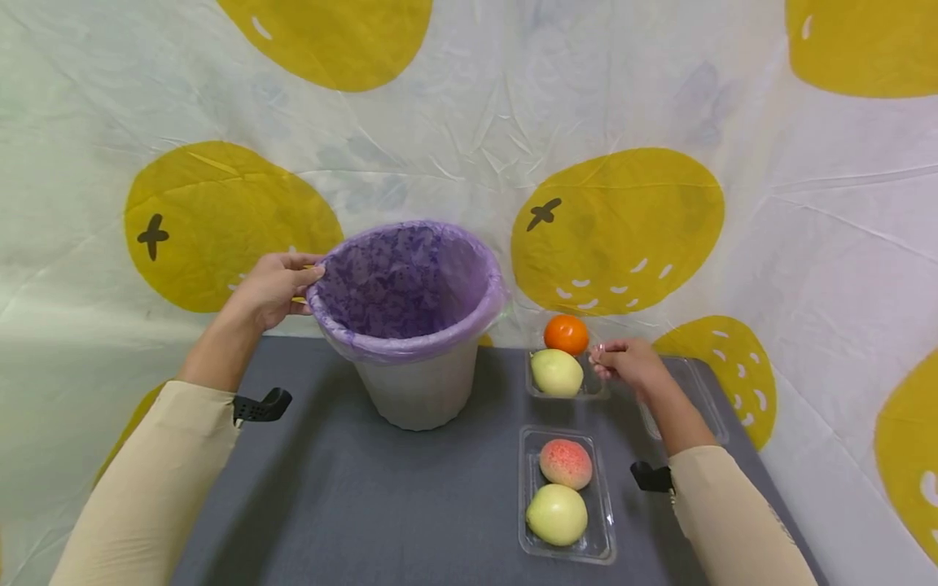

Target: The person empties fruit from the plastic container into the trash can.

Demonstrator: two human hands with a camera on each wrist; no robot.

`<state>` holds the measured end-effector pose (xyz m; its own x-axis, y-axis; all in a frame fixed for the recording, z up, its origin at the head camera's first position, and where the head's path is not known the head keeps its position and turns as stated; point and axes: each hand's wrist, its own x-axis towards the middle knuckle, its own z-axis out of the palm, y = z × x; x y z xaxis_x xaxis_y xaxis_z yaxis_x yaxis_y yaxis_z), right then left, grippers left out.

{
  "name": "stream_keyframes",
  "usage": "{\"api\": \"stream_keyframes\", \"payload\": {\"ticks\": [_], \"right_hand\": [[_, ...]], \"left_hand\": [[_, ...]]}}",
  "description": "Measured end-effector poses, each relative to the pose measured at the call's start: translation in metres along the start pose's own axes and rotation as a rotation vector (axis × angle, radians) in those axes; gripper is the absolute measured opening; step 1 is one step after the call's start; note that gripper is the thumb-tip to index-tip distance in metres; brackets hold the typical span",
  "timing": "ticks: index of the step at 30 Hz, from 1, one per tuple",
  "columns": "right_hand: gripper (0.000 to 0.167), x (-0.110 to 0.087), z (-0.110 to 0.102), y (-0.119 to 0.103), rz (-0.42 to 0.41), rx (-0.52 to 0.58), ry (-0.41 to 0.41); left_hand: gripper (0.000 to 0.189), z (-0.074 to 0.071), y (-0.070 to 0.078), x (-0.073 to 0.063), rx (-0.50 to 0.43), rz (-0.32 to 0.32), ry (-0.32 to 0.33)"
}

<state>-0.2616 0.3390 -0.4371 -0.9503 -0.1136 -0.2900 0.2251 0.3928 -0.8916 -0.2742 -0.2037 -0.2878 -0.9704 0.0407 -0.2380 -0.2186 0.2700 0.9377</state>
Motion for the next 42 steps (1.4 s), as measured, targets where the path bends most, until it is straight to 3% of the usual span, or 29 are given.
{"api": "stream_keyframes", "payload": {"ticks": [6,12,23,26,32,39,42], "right_hand": [[0.051,-0.003,-0.012,-0.024,-0.042,-0.017,-0.017],[0.048,-0.007,-0.022,-0.046,-0.080,0.047,-0.014],[0.052,-0.011,-0.035,-0.079,-0.054,0.008,0.006],[0.043,-0.011,-0.036,-0.089,-0.062,0.026,-0.007],[0.009,-0.013,-0.044,-0.111,-0.102,0.055,0.007],[0.019,-0.017,-0.050,-0.138,-0.124,0.034,0.029],[0.014,-0.016,-0.052,-0.148,-0.114,0.041,0.023]], "left_hand": [[0.051,-0.001,0.001,-0.002,0.010,0.002,-0.002],[0.051,0.001,0.002,-0.001,0.011,0.001,0.002],[0.051,0.001,0.002,0.000,0.018,-0.005,0.003],[0.052,0.000,0.003,-0.001,0.023,-0.006,0.004],[0.052,0.000,0.003,-0.001,0.005,-0.012,0.003],[0.050,0.001,0.003,-0.001,-0.001,-0.006,0.010],[0.049,0.002,0.001,-0.001,0.003,-0.004,0.007]]}}
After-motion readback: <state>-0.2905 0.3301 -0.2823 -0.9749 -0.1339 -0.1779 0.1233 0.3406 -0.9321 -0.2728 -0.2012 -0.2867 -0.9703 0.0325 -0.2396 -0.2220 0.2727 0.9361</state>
